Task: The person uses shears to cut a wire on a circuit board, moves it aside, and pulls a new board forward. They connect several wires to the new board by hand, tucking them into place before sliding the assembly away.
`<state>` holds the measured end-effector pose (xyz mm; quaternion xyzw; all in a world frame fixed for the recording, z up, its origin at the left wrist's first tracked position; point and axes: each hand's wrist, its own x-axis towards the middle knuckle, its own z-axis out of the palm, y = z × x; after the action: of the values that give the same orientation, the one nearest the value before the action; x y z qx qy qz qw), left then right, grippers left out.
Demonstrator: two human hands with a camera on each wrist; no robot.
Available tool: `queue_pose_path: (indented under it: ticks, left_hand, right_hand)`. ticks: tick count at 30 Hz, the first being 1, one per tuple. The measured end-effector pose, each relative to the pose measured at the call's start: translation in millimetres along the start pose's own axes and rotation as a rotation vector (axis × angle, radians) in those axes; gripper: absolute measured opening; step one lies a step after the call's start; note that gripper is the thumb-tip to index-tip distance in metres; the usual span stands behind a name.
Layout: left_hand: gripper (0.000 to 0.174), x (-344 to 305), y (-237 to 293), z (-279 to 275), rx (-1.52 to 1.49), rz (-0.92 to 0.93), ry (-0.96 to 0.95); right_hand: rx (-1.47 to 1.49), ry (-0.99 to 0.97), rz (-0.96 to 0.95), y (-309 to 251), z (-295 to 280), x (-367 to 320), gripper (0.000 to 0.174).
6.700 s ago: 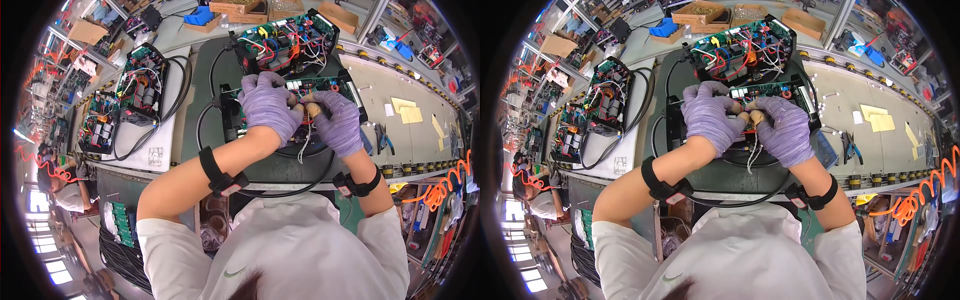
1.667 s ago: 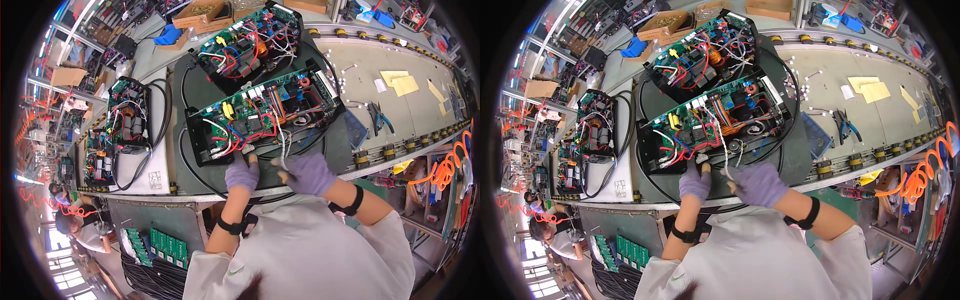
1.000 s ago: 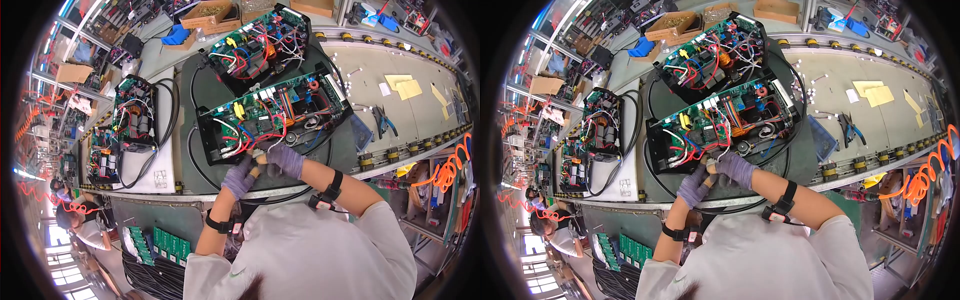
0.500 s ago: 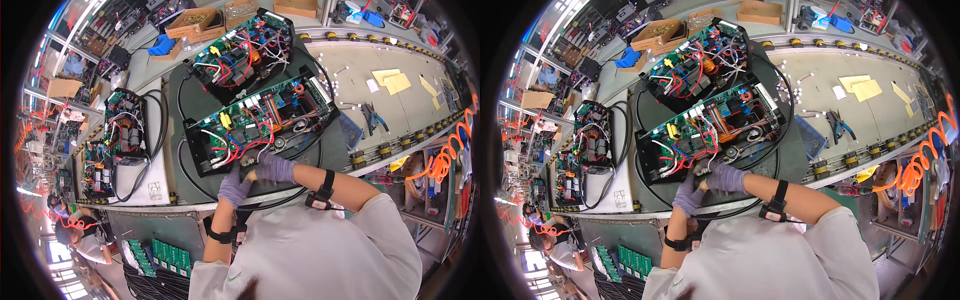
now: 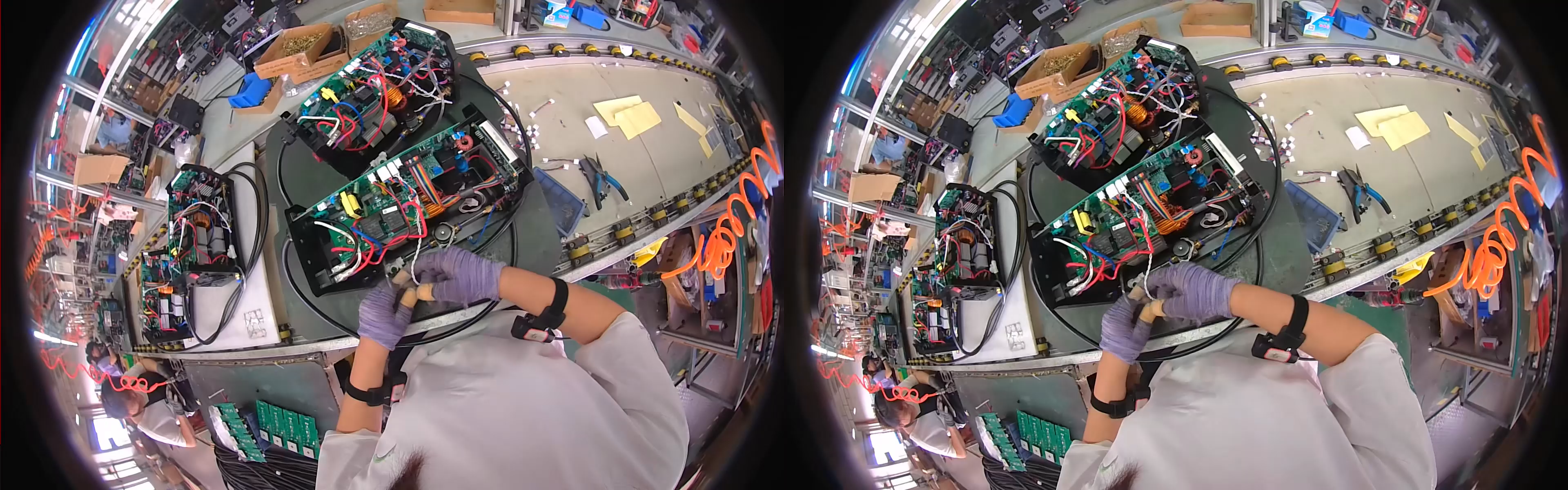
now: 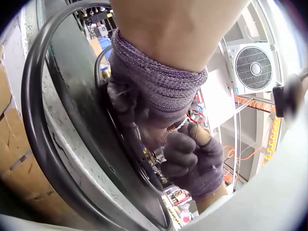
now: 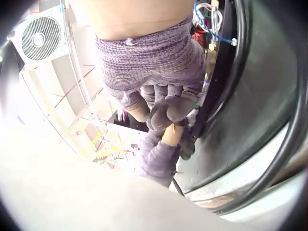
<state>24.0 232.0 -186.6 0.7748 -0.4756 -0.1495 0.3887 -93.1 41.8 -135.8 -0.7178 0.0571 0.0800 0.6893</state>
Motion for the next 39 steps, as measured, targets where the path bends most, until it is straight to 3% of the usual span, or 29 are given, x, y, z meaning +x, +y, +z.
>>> queue_pose_path:
  ticks: [2, 5, 7, 8, 9, 10, 11, 14, 17, 18, 20, 23, 27, 28, 31, 32, 35, 39]
  left_hand:
    - [0.021, -0.8, 14.7, -7.5, 0.092, 0.075, -0.006]
    - [0.017, -13.5, 13.8, -35.2, 0.162, 0.176, -0.192]
    - [0.017, -16.7, 25.3, -44.3, 0.161, 0.192, -0.217]
    - [0.019, -23.4, 21.8, -47.8, 0.133, 0.189, -0.211]
    - [0.022, -31.5, 18.1, -49.7, 0.106, 0.185, -0.202]
    - [0.029, -42.0, 6.3, -43.6, -0.081, 0.213, -0.04]
    - [0.029, -51.2, -0.6, -38.9, -0.23, 0.072, 0.054]
    - [0.037, -61.5, -8.6, -29.6, -0.629, -0.263, 0.28]
    - [0.038, -56.8, -26.7, -27.7, -0.898, -0.326, 0.31]
    - [0.033, -56.2, -28.9, -29.8, -0.987, -0.303, 0.279]
    - [0.03, -59.1, -31.4, -21.0, -0.876, -0.253, 0.431]
    - [0.03, -52.9, -37.1, -14.6, -0.85, -0.204, 0.565]
    - [0.032, -34.2, -53.4, -14.8, -0.893, -0.267, 0.569]
    - [0.044, -26.1, -47.0, -14.1, -0.876, -0.284, 0.612]
    - [0.058, -0.2, -21.2, -14.3, -0.855, -0.128, 0.707]
    - [0.067, 1.4, -24.2, -17.4, -0.897, -0.108, 0.665]
    - [0.07, -12.8, -49.5, -26.4, -0.97, -0.157, 0.447]
    - [0.072, 2.8, -53.0, -17.4, -0.963, -0.161, 0.385]
  right_hand:
    - [-0.113, -0.007, 0.017, -1.6, -10.0, -12.0, 0.039]
    - [-0.337, 0.012, 0.037, -17.9, -20.5, -36.0, 0.04]
    - [-0.461, 0.015, 0.096, -15.8, -27.3, -50.7, 0.041]
    - [-0.5, 0.124, 0.155, -11.9, -28.2, -58.5, 0.04]
    - [-0.603, 0.343, 0.07, -5.3, -30.6, -62.8, 0.04]
    - [-0.699, 0.563, -0.018, 3.4, -33.0, -65.4, 0.04]
    - [-0.79, 0.784, -0.108, 10.3, -34.6, -67.6, 0.04]
    - [-1.121, 0.662, 0.18, 17.8, -45.7, -69.3, 0.033]
    - [-1.189, 0.68, 0.07, 28.7, -50.8, -68.6, 0.025]
    - [-1.116, 0.671, 0.024, 25.0, -52.8, -71.1, 0.024]
    - [-0.966, 0.651, -0.065, 15.3, -56.7, -77.7, 0.024]
    - [-0.484, 0.967, -0.455, 30.1, -64.3, -84.4, 0.025]
    - [-0.378, 1.299, -0.221, 58.5, -79.1, -80.3, 0.022]
    - [-0.405, 1.262, -0.239, 62.1, -80.4, -80.8, 0.027]
    - [-0.388, 1.217, -0.315, 49.9, -80.3, -80.4, 0.038]
    - [-0.44, 1.16, -0.214, 38.4, -81.1, -85.0, 0.051]
    - [-0.702, 1.147, -0.437, 14.1, -84.3, -75.8, 0.058]
    - [-0.483, 1.06, -0.166, 10.8, -76.0, -62.5, 0.062]
